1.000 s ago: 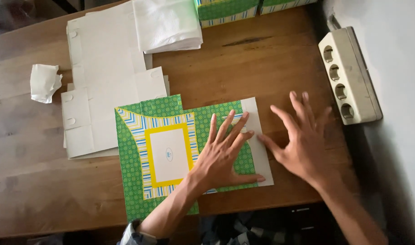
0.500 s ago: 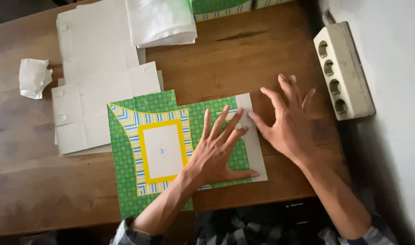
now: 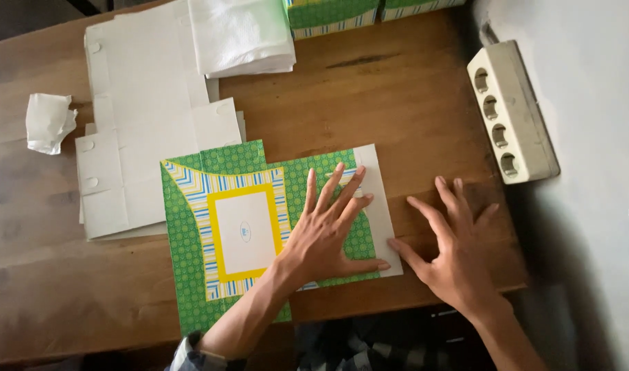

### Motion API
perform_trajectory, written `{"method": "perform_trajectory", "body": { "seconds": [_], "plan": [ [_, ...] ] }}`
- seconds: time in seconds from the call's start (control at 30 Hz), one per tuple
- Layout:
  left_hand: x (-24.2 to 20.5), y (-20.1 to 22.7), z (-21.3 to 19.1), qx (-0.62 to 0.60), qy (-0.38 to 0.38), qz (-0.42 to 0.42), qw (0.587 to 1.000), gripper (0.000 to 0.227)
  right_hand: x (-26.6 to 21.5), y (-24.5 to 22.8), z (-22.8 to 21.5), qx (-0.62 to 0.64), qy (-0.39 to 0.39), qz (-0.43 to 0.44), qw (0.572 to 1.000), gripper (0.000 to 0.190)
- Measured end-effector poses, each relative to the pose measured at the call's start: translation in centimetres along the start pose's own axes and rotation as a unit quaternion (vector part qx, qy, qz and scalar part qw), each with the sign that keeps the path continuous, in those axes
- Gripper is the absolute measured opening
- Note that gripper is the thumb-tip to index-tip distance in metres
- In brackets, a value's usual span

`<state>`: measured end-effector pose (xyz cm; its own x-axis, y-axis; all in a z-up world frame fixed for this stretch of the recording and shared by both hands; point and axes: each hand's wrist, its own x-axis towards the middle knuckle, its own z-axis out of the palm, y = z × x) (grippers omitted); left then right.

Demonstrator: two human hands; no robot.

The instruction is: The person folds white tissue paper and places it into a small green and blue patterned box, then closes the box. They then pick up a flat white cardboard box blank, fold its flaps, and apply green patterned tape to seal the edges.

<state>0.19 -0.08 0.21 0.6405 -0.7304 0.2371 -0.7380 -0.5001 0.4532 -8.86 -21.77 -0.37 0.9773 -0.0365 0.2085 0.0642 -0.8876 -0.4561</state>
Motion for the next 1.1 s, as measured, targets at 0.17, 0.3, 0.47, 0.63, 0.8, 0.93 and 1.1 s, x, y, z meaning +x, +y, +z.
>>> {"method": "perform_trajectory", "body": {
  "seconds": [0.17,0.3,0.47,0.63,0.8,0.93,1.1],
  "plan": [
    [-0.2,0.1,0.0,-0.004,-0.018,-0.011,1.000,0.095,-1.1,0.0,0.1,0.000,0.006,-0.007,1.000,0.065],
    [-0.2,0.0,0.0,-0.003,-0.012,-0.009,1.000,0.095,-0.5,-0.1,-0.1,0.046,-0.007,0.004,0.999,0.066],
    [-0.2,-0.1,0.2,0.006,0.000,0.000,1.000,0.095,1.3,-0.1,-0.2,0.052,-0.022,0.009,0.998,0.066],
    [-0.4,-0.1,0.2,-0.004,0.000,-0.005,1.000,0.095,4.1,1.4,1.1,0.028,-0.014,-0.024,0.999,0.070],
    [-0.3,-0.2,0.2,-0.001,-0.013,-0.008,1.000,0.096,7.4,1.7,1.5,0.035,-0.016,-0.031,0.999,0.073],
    [-0.4,-0.2,0.3,-0.010,-0.009,-0.007,1.000,0.095,9.1,2.0,2.0,0.028,-0.011,-0.017,0.999,0.076],
    [-0.4,-0.2,0.4,0.001,-0.001,-0.006,1.000,0.093,9.7,1.7,2.5,0.027,-0.008,0.004,1.000,0.072]
  ]
}}
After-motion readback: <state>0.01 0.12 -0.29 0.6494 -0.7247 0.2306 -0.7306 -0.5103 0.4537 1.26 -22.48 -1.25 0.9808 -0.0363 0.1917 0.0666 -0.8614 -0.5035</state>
